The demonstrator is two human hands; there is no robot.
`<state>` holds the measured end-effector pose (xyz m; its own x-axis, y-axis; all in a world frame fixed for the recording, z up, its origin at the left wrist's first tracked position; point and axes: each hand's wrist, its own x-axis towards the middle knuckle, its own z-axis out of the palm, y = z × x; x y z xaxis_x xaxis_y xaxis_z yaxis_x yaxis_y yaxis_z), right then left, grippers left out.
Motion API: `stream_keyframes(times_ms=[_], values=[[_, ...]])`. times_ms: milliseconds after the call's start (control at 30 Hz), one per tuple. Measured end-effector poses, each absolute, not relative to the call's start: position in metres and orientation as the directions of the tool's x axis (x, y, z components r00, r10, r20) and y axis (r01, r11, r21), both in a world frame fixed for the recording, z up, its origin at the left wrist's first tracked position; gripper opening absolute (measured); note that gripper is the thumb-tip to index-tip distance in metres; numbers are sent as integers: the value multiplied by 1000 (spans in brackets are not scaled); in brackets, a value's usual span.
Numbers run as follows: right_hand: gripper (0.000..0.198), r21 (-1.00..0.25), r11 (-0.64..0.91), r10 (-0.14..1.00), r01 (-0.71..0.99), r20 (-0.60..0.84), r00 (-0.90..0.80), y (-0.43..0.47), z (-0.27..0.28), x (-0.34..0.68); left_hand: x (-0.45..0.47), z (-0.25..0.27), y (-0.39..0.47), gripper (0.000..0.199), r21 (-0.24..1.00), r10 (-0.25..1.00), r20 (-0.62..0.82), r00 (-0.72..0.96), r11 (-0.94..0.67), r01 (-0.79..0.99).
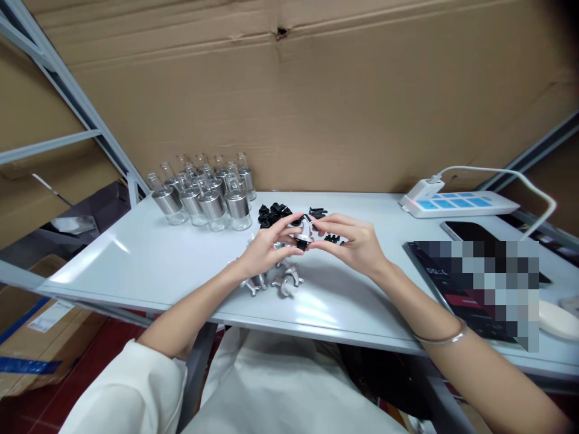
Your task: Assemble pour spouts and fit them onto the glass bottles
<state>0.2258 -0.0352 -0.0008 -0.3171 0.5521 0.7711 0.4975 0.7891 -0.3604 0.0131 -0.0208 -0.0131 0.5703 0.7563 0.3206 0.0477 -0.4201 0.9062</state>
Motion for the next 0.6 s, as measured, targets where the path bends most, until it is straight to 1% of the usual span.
stream_keyframes(times_ms=[167, 267, 333, 367, 433, 500, 567, 600], values=[[31, -343, 803, 534, 487, 777, -332, -38, 1, 223, 13, -13, -20, 66, 899, 752, 329, 571, -435, 54], [30, -400, 790, 566, 464, 766, -303, -39, 2, 222, 13, -12, -20, 66, 897, 754, 336, 564, -438, 51], [32, -498, 753, 634, 430, 723, -274, -38, 3, 222, 13, -10, -20, 66, 900, 760, 333, 558, -432, 52], [37, -572, 718, 686, 397, 679, -261, -38, 3, 222, 13, -10, -21, 65, 901, 762, 332, 556, -430, 51], [49, -747, 595, 804, 297, 541, -249, -38, 4, 222, 14, -9, -22, 64, 902, 757, 333, 562, -429, 43], [53, -881, 435, 887, 183, 385, -256, -37, 4, 221, 16, -10, -23, 62, 901, 746, 338, 574, -432, 30], [46, -935, 328, 918, 133, 281, -280, -37, 3, 219, 17, -10, -24, 61, 893, 729, 353, 587, -449, 20], [42, -941, 309, 920, 140, 259, -294, -38, 3, 218, 17, -11, -24, 61, 886, 721, 362, 591, -463, 23]])
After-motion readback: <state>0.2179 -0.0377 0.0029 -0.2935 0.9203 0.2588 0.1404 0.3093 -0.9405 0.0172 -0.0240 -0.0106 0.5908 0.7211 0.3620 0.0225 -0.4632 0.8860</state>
